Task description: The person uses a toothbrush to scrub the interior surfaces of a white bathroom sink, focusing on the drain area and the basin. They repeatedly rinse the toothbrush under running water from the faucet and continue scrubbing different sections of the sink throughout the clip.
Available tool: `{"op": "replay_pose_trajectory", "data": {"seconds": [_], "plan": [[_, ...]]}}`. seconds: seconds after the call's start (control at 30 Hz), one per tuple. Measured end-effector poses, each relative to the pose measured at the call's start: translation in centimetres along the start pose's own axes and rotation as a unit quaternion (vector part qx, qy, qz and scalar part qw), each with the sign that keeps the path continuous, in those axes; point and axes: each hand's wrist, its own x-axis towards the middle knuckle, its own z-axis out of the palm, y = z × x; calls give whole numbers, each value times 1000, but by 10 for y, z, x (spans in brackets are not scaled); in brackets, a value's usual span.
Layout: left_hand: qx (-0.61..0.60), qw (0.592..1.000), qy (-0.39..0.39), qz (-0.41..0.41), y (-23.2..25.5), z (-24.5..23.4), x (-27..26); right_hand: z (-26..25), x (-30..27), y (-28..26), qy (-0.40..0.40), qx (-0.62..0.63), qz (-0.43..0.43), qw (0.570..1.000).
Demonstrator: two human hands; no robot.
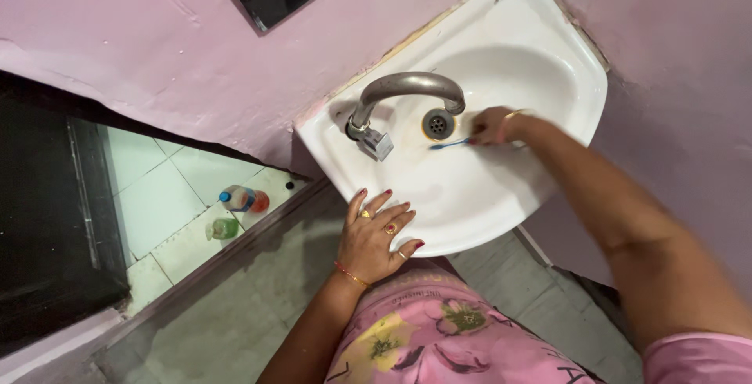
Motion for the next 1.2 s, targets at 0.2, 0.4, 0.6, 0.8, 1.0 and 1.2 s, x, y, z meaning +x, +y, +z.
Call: {"op": "replay_pose_trajectory", "data": {"seconds": [0.2,0.4,0.6,0.8,1.0,1.2], "plan": [[0,1000,-4,6,-2,-2,2,9,16,-34,32,18,-11,999],[3,1000,-1,0,0,-2,1,-14,-20,-23,-13,20,34,999],[4,1000,-10,8,-2,-3,2,-6,-7,-60,18,15,43,999],[9,1000,-5,14,-4,-3,-1,-38,-48,-7,-11,-41,94,995],[5,1000,-6,19,-4,-4,-1,-21,-76,-46,-1,-33,99,995],[-3,1000,-9,24,-6,-4,-1,-55,-98,-14,45,-59,197,978]]}}
